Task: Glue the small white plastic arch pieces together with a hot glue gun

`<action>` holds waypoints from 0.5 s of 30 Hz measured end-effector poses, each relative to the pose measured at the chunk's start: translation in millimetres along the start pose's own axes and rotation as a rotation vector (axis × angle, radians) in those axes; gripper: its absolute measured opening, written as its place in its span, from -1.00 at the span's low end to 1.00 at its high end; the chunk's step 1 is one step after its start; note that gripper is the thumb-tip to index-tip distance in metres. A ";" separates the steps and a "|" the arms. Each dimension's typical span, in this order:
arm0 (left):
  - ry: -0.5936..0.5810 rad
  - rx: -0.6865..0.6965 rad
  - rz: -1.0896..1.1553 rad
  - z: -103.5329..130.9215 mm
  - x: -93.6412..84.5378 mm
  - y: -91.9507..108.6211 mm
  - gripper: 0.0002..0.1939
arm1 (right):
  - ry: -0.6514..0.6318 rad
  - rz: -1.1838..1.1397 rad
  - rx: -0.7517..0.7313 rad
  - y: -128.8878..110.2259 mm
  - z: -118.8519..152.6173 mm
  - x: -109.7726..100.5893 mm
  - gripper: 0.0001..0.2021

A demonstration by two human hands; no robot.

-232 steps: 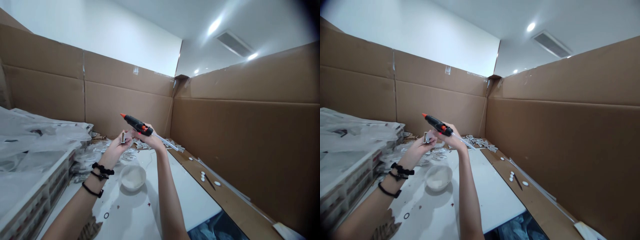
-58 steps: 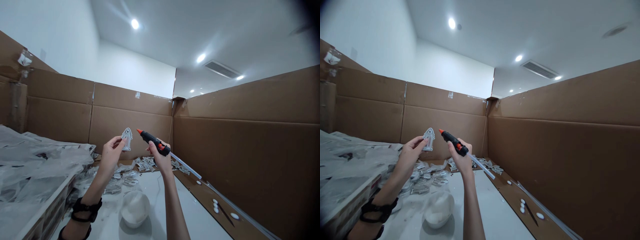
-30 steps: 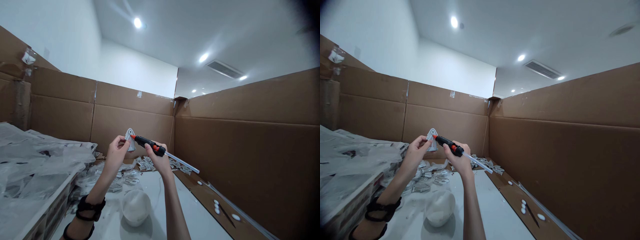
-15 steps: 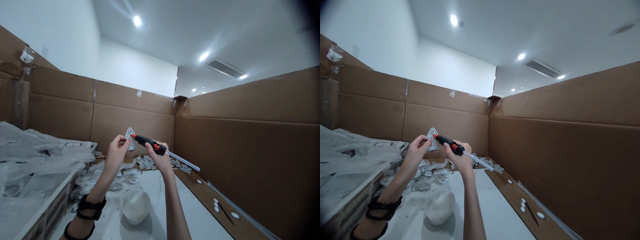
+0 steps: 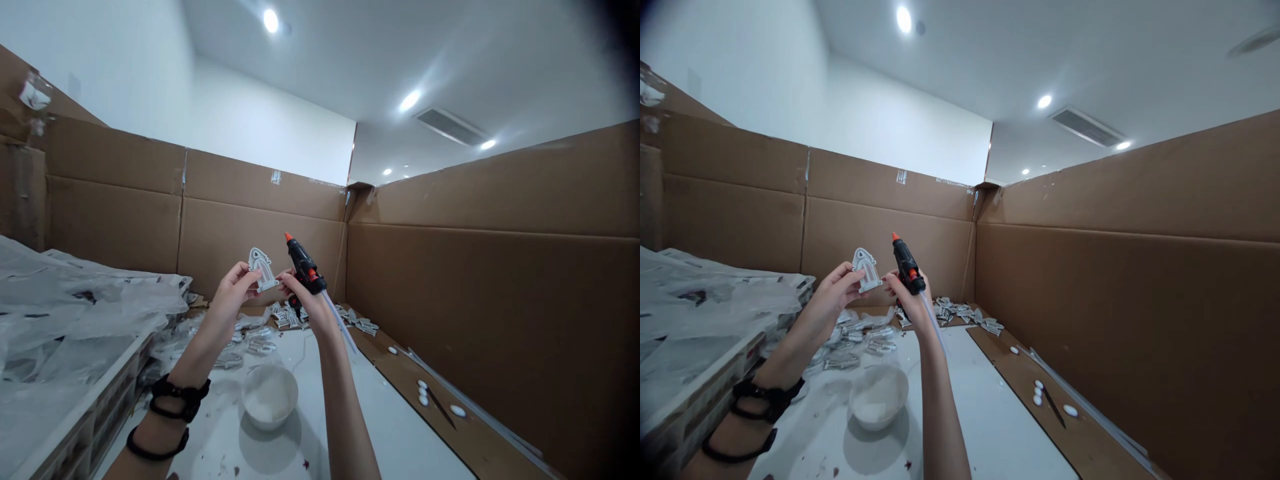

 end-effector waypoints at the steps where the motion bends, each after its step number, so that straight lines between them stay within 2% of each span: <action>1: 0.003 -0.003 -0.019 -0.6 -0.4 -1.8 -0.78 | -0.021 -0.020 -0.009 -0.7 0.6 3.1 -0.76; 12: 0.004 -0.025 -0.049 -9.3 -1.4 -20.8 -0.75 | -0.138 -0.152 0.032 12.8 -3.5 6.5 -0.84; 13: -0.020 -0.029 -0.049 -10.8 -0.5 -22.9 -0.73 | -0.133 -0.167 0.034 13.9 -4.3 4.6 -0.84; 15: -0.147 -0.069 -0.080 -14.2 2.1 -30.9 -0.66 | -0.091 -0.170 0.027 18.1 -7.2 -4.3 -0.84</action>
Point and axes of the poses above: each hand's wrist, its own z-axis away from the middle knuckle, its own x-axis out of the palm, y = z × x, the point moved 7 cm from there along -z, towards the middle knuckle, and after that the axes turned 3 degrees about z, right-handed, at the moved point
